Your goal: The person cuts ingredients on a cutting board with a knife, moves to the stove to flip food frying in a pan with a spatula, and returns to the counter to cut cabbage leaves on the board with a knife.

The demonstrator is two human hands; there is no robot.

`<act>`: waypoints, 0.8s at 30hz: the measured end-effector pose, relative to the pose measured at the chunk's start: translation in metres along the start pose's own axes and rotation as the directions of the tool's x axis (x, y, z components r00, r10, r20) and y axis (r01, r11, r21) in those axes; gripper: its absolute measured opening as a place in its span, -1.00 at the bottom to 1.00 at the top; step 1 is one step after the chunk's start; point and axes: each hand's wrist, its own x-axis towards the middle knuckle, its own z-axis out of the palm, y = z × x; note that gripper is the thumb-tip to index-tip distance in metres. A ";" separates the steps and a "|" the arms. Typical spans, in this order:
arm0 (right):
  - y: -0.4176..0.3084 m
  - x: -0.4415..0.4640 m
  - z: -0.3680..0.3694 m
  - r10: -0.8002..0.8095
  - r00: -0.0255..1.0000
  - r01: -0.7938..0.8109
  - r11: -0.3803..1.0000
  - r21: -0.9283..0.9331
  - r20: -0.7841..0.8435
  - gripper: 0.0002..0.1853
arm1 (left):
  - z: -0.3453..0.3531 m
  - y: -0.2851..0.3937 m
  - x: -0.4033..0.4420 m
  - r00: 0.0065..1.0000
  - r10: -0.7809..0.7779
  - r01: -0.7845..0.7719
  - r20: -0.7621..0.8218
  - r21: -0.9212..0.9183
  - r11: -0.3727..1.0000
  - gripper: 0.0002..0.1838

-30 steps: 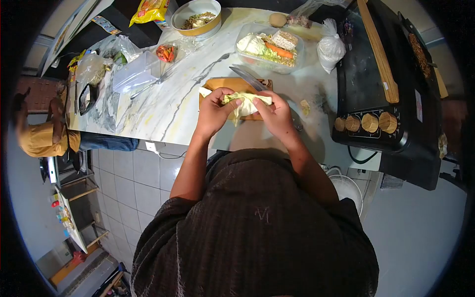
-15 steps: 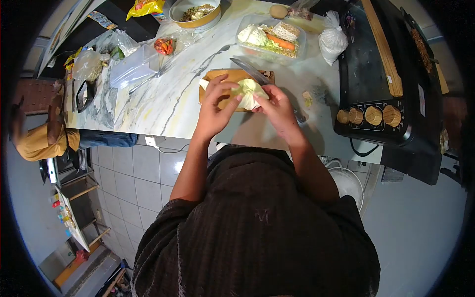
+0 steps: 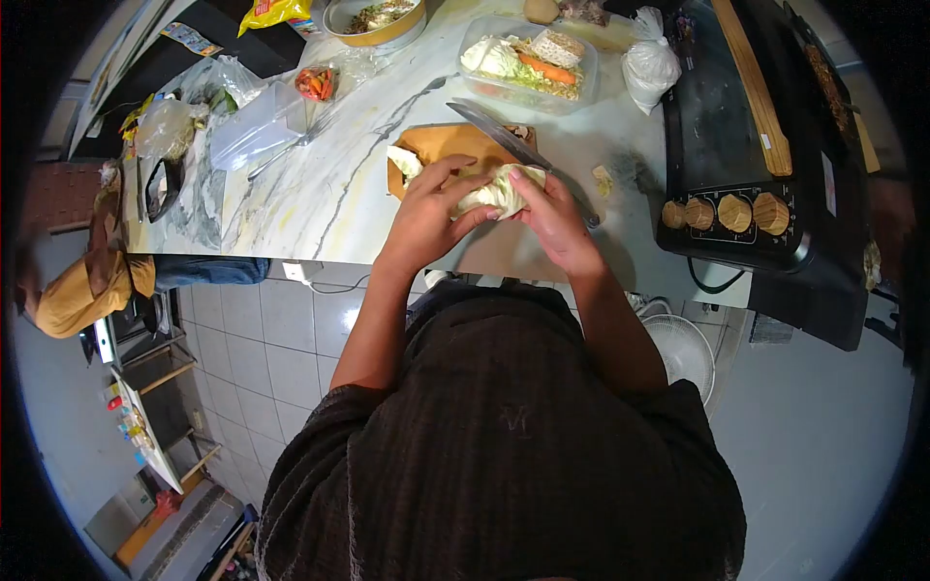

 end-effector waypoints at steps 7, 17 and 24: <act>-0.015 -0.013 0.010 -0.290 0.952 0.236 0.898 -0.372 -0.096 -0.59 | -0.006 -0.004 0.001 0.997 -0.040 0.034 0.066 0.090 0.995 -0.65; -0.033 -0.001 -0.003 -0.481 0.780 0.577 0.306 -0.757 0.400 -0.67 | -0.022 -0.020 0.010 0.992 0.023 -0.030 0.124 0.056 0.998 -0.70; -0.031 0.010 -0.004 -0.482 0.806 0.540 0.358 -0.762 0.344 -0.69 | -0.032 -0.006 0.014 0.983 -0.157 0.168 0.091 -0.129 0.977 -0.67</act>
